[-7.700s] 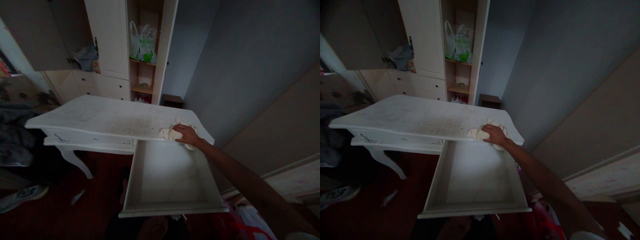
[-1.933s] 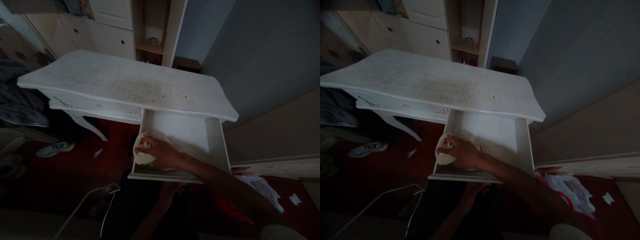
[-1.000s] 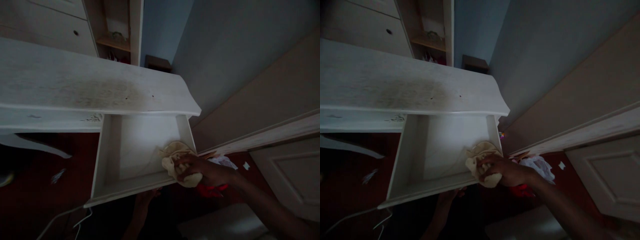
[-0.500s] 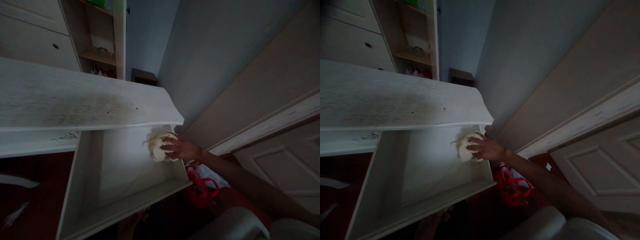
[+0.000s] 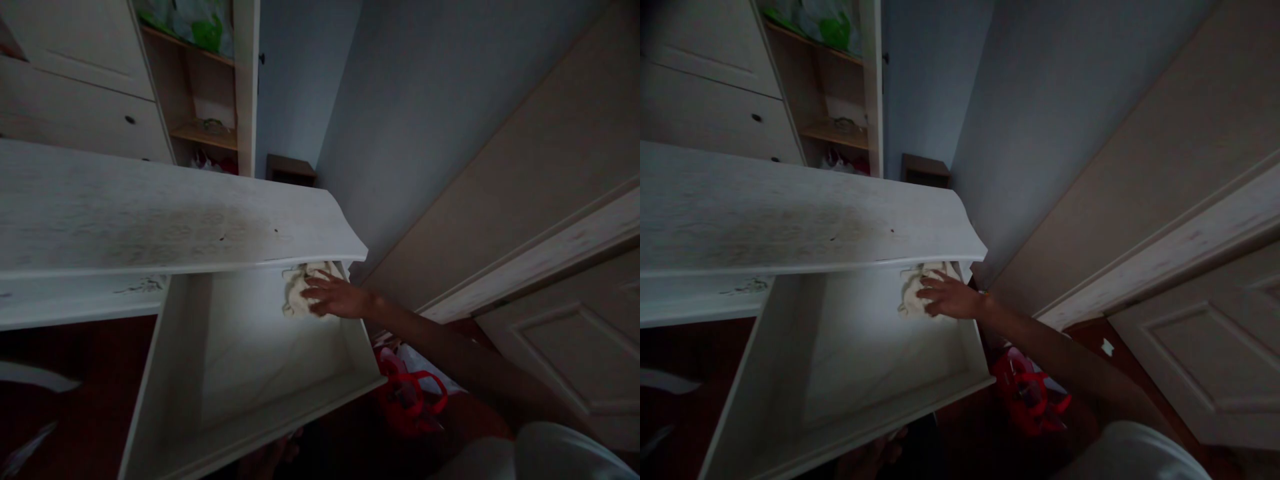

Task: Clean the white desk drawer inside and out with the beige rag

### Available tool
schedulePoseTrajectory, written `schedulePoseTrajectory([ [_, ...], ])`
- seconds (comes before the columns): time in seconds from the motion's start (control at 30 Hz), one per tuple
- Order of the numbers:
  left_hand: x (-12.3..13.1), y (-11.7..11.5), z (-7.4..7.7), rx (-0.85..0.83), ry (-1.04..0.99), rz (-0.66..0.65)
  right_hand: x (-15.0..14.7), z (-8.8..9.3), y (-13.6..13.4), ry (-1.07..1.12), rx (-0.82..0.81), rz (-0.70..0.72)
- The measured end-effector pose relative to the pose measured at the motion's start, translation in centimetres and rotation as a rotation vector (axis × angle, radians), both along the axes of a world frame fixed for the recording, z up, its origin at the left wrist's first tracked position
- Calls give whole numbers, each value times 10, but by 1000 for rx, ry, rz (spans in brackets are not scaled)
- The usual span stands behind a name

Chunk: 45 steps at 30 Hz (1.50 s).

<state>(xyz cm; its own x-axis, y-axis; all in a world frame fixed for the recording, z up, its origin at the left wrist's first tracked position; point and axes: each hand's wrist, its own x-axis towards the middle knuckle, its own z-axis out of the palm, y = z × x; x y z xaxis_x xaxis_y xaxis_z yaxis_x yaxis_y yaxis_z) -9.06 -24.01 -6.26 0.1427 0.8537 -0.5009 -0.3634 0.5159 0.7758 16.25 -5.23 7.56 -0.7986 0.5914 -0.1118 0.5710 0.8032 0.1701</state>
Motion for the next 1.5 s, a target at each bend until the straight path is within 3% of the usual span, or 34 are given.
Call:
schedulePoseTrajectory([
  [0.07,-1,0,-1,0,-6,-11,-14,-8,-8,-14,11,-88],
  [0.2,-3,-1,-7,-8,-16,-33,-40,-16,-16,22,63,-418],
  [0.37,-3,-3,-13,-22,-12,-41,-61,-18,2,138,-10,-744],
  [0.63,-1,-3,-13,-51,-3,-56,-74,-25,29,292,-26,-960],
  [0.8,-1,-1,-12,-36,-47,-61,-67,-38,26,446,54,-908],
  [0.97,0,-1,-11,-44,-48,-95,-80,-50,28,562,72,-721],
  [1.17,1,-1,-16,5,-60,-99,-130,-56,36,658,31,-512],
  [1.5,2,1,-45,30,-77,-167,-211,-58,50,543,-1,-218],
])
